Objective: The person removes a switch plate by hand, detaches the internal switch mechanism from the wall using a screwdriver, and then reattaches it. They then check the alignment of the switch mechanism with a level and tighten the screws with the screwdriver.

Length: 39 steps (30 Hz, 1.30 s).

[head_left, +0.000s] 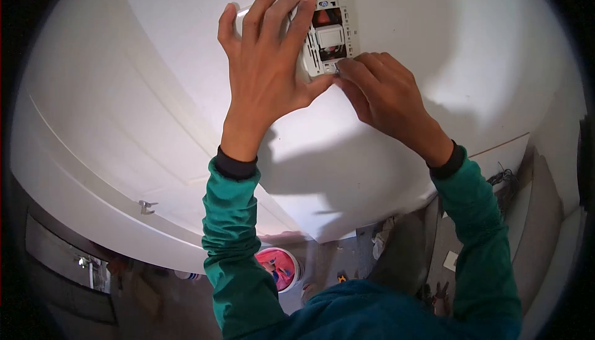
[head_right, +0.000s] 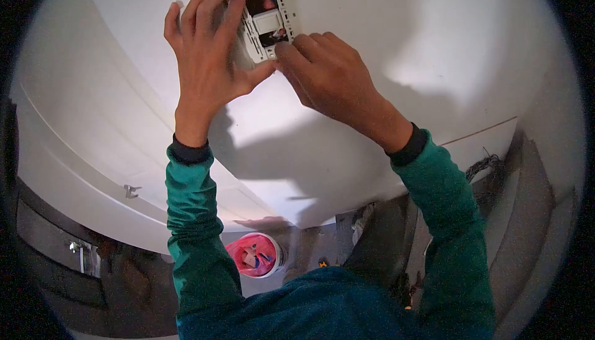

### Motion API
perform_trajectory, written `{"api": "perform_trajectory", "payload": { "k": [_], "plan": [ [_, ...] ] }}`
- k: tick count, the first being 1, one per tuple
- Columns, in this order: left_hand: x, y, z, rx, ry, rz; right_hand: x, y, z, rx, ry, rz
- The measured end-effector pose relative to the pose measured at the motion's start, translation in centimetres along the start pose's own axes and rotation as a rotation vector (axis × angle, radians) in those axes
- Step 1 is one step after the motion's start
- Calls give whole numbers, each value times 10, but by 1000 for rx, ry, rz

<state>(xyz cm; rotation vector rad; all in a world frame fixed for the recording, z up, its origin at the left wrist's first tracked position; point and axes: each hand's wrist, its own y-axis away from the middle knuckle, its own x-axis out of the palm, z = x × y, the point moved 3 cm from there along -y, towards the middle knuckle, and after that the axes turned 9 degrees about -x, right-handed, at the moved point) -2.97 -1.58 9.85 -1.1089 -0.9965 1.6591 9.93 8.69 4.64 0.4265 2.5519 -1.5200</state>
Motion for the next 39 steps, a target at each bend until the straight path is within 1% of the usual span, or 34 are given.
{"api": "perform_trajectory", "payload": {
  "k": [2, 3, 5, 8, 10, 12, 14, 15, 17, 18, 20, 22, 24, 25, 26, 28, 29, 30, 32, 33, 35, 36, 37, 38, 39],
  "plan": [
    [-6, -2, -2, 2, 44, -26, 2, -2, 3, 8, 69, 21],
    [-6, -4, -4, -20, -60, 96, 1, -4, 4, 6, 98, 49],
    [-2, -3, -5, -36, -138, 214, -1, -7, 8, 12, 145, 94],
    [4, -1, -2, -7, -98, 168, 1, -13, 16, 70, 248, 192],
    [5, 0, -1, 37, 31, 12, 8, -13, 16, 169, 353, 230],
    [4, -1, 1, 71, -43, -50, 8, -18, 20, 209, 387, 240],
    [10, 0, 8, 45, 89, -115, 7, -24, 21, 336, 403, 301],
    [11, 0, 7, 59, 120, -122, 6, -25, 22, 354, 432, 309],
    [13, 0, 7, 43, 51, -82, 5, -29, 25, 293, 385, 258],
    [14, 0, 7, 56, 81, -77, 5, -32, 27, 316, 405, 270],
    [18, 1, 8, 46, -19, -19, 8, -32, 28, 574, 397, 421],
    [20, 2, 8, 55, -14, -12, 9, -30, 29, 618, 411, 414],
    [19, 2, 8, 63, -15, -10, 11, -29, 30, 453, 392, 242],
    [15, 1, 9, 46, 26, 10, 14, -29, 30, 454, 387, 235],
    [14, 1, 9, 32, 70, 31, 13, -31, 33, 482, 413, 241],
    [18, 0, 9, 41, 87, 27, 13, -32, 32, 738, 387, 424],
    [17, 1, 10, 50, 27, 36, 11, -35, 35, 705, 369, 348],
    [17, 1, 10, 58, -38, 45, 12, -35, 36, 712, 379, 347],
    [14, -1, 9, 80, -48, 49, 11, -38, 38, 642, 380, 214],
    [13, -2, 10, 71, -50, 56, 12, -39, 39, 660, 387, 217],
    [13, 0, 12, 79, -23, 81, 17, -35, 33, 828, 341, 390],
    [16, -1, 16, 72, -26, 57, 21, -29, 26, 764, 331, 313],
    [21, -2, 18, 66, -7, 34, 26, -30, 23, 851, 311, 411],
    [24, -2, 22, 88, -69, 11, 28, -32, 26, 782, 278, 417],
    [36, -3, 28, 155, -9, -23, 29, -28, 25, 751, 242, 349]
  ]
}}
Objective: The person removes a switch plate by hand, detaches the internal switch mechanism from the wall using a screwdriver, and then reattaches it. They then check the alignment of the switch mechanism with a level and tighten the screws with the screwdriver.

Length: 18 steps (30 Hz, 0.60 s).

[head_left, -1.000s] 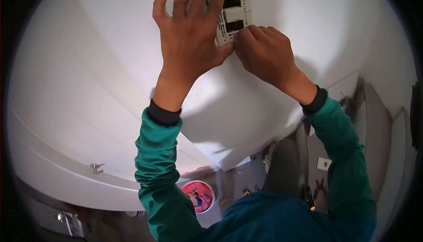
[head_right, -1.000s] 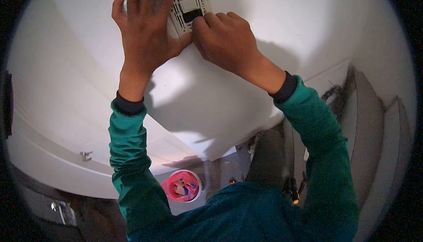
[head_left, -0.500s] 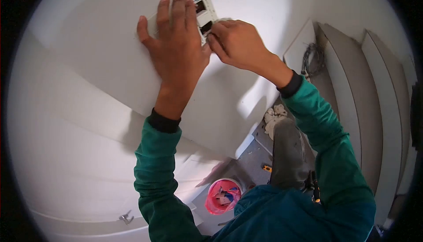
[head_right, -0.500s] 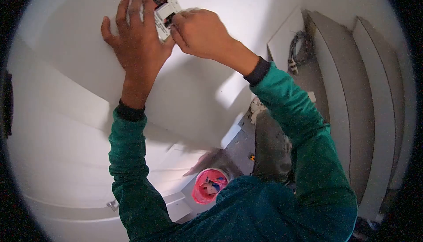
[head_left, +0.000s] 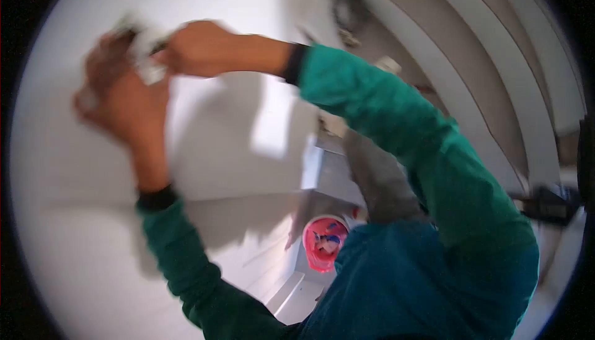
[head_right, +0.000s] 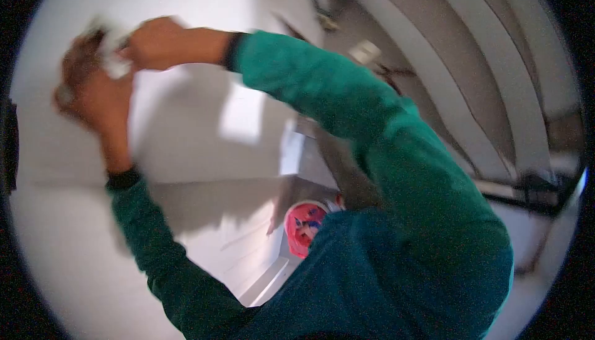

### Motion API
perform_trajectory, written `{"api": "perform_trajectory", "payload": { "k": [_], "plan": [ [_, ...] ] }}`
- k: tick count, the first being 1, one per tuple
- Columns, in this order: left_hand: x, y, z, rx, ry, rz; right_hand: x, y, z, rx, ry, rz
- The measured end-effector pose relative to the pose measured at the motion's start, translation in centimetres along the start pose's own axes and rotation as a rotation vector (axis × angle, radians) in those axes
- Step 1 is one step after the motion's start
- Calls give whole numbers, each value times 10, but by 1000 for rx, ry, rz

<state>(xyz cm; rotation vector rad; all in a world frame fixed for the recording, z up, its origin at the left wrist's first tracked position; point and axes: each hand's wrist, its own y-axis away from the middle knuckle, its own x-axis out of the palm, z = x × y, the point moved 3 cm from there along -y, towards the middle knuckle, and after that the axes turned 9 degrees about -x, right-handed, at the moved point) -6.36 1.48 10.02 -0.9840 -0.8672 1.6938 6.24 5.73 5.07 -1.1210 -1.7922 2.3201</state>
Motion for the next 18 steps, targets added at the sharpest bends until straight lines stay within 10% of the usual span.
{"api": "perform_trajectory", "payload": {
  "k": [3, 6, 8, 11, 14, 18],
  "plan": [
    [1, -3, -2, 171, -108, -107, -32, 22, -6, 131, -172, 288],
    [-16, -24, -25, -31, -307, 323, -97, 109, -2, 365, -344, 431],
    [19, -1, 10, 140, -97, -113, -147, 197, 23, 719, -273, 446],
    [12, 3, 2, 115, -152, -76, -197, 368, 48, 551, -46, 756],
    [18, 6, 0, 110, -172, -56, -225, 469, 131, 1153, -349, 1141],
    [23, 3, -2, 118, -184, -55, -217, 473, 238, 1430, -127, 1023]
  ]
}}
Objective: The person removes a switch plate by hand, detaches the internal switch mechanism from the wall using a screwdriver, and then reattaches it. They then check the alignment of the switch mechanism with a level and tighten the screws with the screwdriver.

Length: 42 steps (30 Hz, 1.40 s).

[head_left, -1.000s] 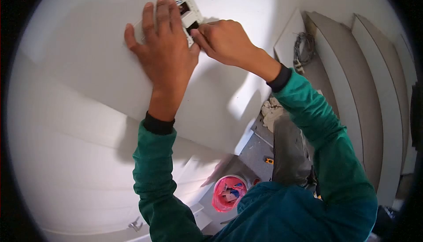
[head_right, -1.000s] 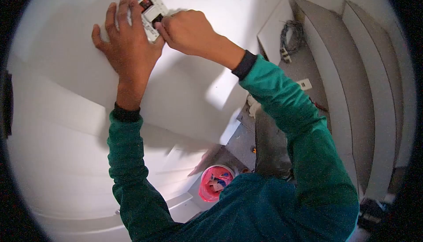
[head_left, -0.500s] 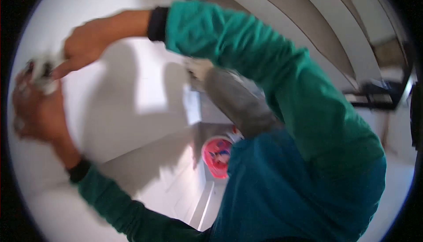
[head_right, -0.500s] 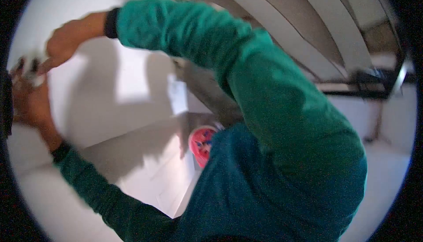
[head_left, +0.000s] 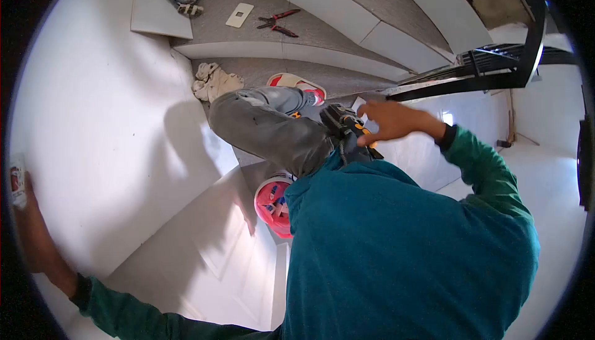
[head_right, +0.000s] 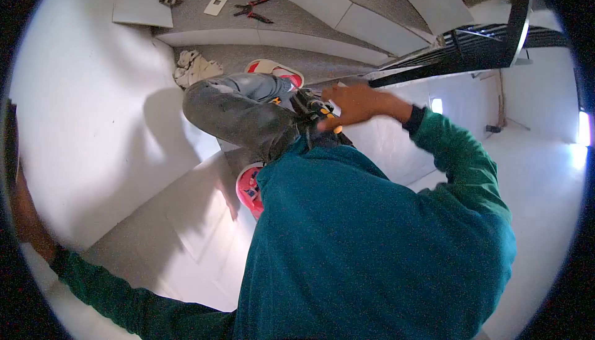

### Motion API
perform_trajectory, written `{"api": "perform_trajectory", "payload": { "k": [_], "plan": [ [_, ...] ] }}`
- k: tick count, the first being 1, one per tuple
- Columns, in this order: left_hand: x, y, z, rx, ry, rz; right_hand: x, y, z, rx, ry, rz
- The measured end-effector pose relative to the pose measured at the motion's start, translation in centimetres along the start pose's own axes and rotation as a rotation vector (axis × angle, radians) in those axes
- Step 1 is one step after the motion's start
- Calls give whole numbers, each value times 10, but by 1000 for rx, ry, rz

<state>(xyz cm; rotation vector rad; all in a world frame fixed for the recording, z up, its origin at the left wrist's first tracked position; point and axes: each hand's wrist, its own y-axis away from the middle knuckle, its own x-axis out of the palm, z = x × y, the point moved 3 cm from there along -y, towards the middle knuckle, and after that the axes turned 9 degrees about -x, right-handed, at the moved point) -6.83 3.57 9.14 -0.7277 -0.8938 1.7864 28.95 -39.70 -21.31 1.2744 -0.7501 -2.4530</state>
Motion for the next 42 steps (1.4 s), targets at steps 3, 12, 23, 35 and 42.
{"api": "perform_trajectory", "payload": {
  "k": [3, 12, 23, 35, 42],
  "plan": [
    [2, -2, -3, -1, 3, 3, 36, 12, 32, 115, 55, -168],
    [7, -10, 6, -32, -12, 44, 40, 33, 49, 10, 184, -293],
    [-38, -3, -3, -108, 217, 22, -153, 142, 58, -482, 213, -980],
    [-43, -7, -7, -139, 191, 227, -266, -45, 292, -1245, 130, -1288],
    [-46, -7, -8, -136, 188, 241, -283, -57, 310, -1245, 162, -1271]
  ]
}}
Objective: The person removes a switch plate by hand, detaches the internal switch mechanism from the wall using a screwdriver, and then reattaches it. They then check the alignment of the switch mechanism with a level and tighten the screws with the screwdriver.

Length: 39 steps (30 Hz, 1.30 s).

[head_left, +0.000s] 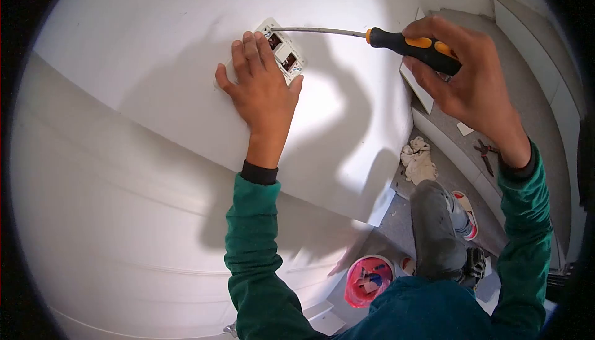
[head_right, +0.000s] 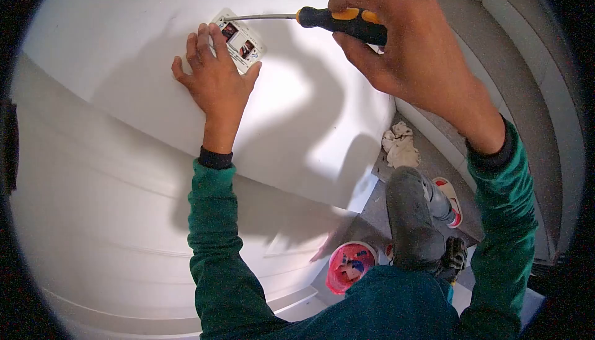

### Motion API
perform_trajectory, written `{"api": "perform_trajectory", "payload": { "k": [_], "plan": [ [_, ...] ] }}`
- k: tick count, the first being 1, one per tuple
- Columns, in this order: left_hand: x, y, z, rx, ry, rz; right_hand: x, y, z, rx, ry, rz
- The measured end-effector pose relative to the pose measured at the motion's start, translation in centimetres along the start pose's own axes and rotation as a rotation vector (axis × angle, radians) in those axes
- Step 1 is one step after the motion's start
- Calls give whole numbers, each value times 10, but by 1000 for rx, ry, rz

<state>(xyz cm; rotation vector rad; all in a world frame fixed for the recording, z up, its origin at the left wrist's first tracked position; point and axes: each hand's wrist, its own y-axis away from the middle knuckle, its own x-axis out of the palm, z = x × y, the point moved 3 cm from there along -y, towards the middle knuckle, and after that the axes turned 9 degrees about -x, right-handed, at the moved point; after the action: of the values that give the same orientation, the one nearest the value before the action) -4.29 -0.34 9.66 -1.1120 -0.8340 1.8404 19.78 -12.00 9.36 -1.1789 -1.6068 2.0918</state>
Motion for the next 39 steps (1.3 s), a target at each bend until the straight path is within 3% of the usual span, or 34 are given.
{"api": "perform_trajectory", "payload": {
  "k": [23, 26, 33, 39],
  "plan": [
    [3, 2, 1, 11, 15, -19, -3, -4, 1, -49, 36, 33],
    [4, 3, 1, 15, 6, -23, -14, -11, -2, 24, 64, 119],
    [-2, 3, -1, -14, 35, -15, -38, -49, -5, -193, 268, 404],
    [-3, 4, -2, -20, 18, -25, -30, -49, 0, -288, 348, 430]
  ]
}}
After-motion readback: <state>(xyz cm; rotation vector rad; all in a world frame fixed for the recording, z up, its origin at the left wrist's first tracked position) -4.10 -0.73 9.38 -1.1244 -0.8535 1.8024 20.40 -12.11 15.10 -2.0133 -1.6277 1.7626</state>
